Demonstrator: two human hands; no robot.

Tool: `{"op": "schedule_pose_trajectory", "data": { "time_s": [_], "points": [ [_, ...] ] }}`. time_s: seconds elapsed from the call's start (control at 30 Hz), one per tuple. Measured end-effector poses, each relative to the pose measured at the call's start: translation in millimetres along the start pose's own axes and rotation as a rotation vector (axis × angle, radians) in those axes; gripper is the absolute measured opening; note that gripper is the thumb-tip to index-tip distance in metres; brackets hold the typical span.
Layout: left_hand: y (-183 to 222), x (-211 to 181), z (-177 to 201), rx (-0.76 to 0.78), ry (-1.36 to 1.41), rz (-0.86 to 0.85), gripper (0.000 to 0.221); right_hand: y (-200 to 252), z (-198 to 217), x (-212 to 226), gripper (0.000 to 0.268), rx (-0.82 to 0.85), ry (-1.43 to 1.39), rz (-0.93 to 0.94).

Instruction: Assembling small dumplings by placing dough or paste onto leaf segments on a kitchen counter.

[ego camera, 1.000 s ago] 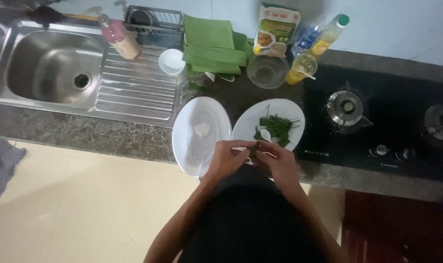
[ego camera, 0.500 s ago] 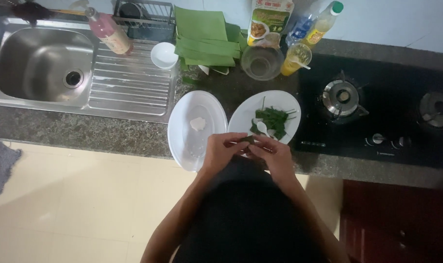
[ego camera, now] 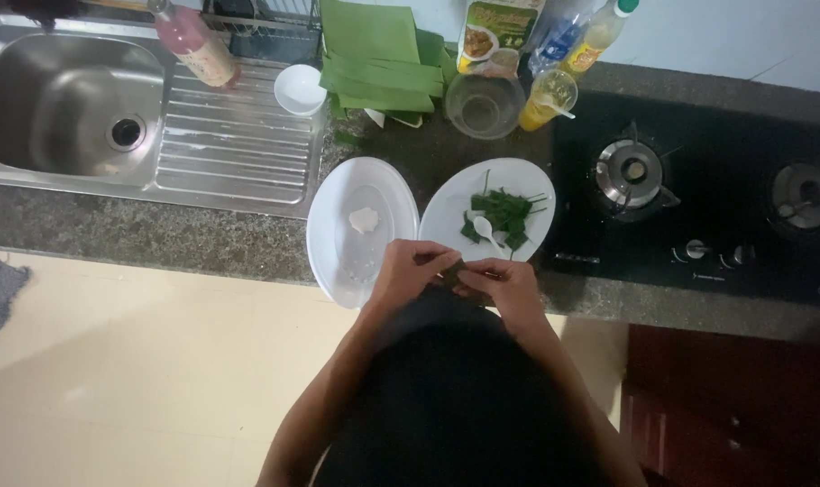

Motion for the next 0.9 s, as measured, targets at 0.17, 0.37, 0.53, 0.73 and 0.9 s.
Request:
{"op": "schedule_pose_trajectory", "data": {
  "time_s": [0.17,0.37,0.53,0.73,0.9],
  "points": [
    [-6,10,2,-0.076,-0.164,-0.129,0.015,0,-1,-1,0.023,0.007,0.01,-0.009],
    [2,-3,0,-0.102,-0.132,-0.138,0.016,3,-2,13,0.025,-0.026,-0.014,-0.06],
    [-4,6,4,-0.056,-0.054,-0.075,0.017,-1,-3,3,0.026,-0.049,-0.035,-0.096],
    [-7,6,3,-0.057,-0.038,-0.038,0.013,-5,-4,1,0.024,-0.063,-0.096,-0.089],
    [-4,-8,3,-0.019,0.014,0.046,0.02,-9,-3,2,0.027,-0.073,-0.089,-0.137]
  ]
}}
Point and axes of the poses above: each hand's wrist, its own y-axis away from the middle knuckle, its own z-axis out of the back of the hand, x = y × z, the point moved 1 cm from there along -y, towards the middle knuckle, and after that the axes turned 12 degrees about z, right-handed, at the moved point
